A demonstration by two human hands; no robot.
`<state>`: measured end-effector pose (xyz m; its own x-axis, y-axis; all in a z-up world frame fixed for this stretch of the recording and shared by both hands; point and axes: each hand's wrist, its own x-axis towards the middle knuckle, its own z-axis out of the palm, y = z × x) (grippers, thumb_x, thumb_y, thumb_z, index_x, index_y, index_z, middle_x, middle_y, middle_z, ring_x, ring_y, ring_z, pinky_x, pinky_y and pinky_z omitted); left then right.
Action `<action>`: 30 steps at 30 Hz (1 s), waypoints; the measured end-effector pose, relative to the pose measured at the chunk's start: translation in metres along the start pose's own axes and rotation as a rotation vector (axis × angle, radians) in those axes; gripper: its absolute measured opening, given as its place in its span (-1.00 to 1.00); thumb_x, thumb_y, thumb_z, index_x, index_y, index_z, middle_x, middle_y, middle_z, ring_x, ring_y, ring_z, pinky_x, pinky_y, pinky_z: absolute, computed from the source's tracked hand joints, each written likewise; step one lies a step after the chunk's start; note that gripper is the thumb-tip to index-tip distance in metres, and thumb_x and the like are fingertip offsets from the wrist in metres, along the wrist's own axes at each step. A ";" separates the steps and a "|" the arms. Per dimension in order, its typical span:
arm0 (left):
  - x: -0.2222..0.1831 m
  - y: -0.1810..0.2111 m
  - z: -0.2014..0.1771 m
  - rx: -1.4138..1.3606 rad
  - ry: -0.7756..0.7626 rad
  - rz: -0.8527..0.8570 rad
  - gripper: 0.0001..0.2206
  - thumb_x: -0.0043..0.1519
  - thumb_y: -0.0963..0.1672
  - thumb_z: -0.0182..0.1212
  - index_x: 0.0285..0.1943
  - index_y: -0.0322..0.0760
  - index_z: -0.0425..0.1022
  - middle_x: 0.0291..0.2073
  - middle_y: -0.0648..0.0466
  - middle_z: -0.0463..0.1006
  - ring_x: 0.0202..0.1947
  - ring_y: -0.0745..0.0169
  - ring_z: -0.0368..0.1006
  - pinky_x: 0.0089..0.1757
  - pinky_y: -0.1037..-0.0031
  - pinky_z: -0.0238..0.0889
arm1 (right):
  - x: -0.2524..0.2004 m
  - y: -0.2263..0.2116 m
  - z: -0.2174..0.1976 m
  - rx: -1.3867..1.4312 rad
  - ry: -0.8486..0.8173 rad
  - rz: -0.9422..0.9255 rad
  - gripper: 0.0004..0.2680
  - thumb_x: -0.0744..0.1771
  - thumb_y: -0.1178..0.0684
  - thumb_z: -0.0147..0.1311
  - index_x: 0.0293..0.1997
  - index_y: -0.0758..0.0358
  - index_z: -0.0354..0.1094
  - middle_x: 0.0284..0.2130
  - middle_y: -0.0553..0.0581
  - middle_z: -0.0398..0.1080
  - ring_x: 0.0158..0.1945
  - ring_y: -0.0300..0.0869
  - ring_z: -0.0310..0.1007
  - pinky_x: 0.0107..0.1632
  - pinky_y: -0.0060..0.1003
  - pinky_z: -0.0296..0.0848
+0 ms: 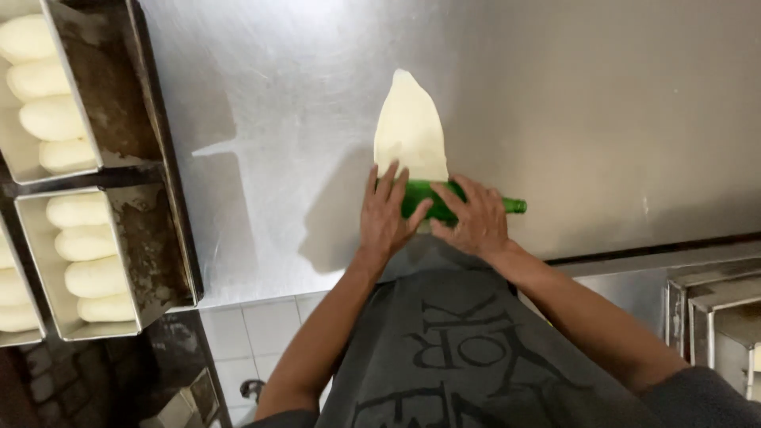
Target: Rolling out bread dough balls using a glass bottle as a rolling pin and placing them into metal baking tins.
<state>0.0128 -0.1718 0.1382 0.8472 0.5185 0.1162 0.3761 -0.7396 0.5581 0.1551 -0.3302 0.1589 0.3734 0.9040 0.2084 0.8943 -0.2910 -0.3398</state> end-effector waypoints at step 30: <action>0.204 -0.022 0.021 0.101 0.045 -0.269 -0.69 0.32 0.05 0.16 0.06 -0.12 0.60 0.12 -0.02 0.57 0.31 -0.16 0.28 0.33 -0.06 -0.06 | 0.164 0.098 0.044 0.144 0.166 0.375 -0.81 0.46 -0.02 -0.02 -0.18 0.23 0.43 -0.18 0.18 0.44 -0.07 0.12 0.39 0.04 0.09 0.26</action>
<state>0.1849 -0.0592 0.1324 0.6953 0.7186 0.0125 0.6224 -0.6108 0.4894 0.2928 -0.1966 0.1193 0.7108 0.6782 0.1864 0.6501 -0.5323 -0.5423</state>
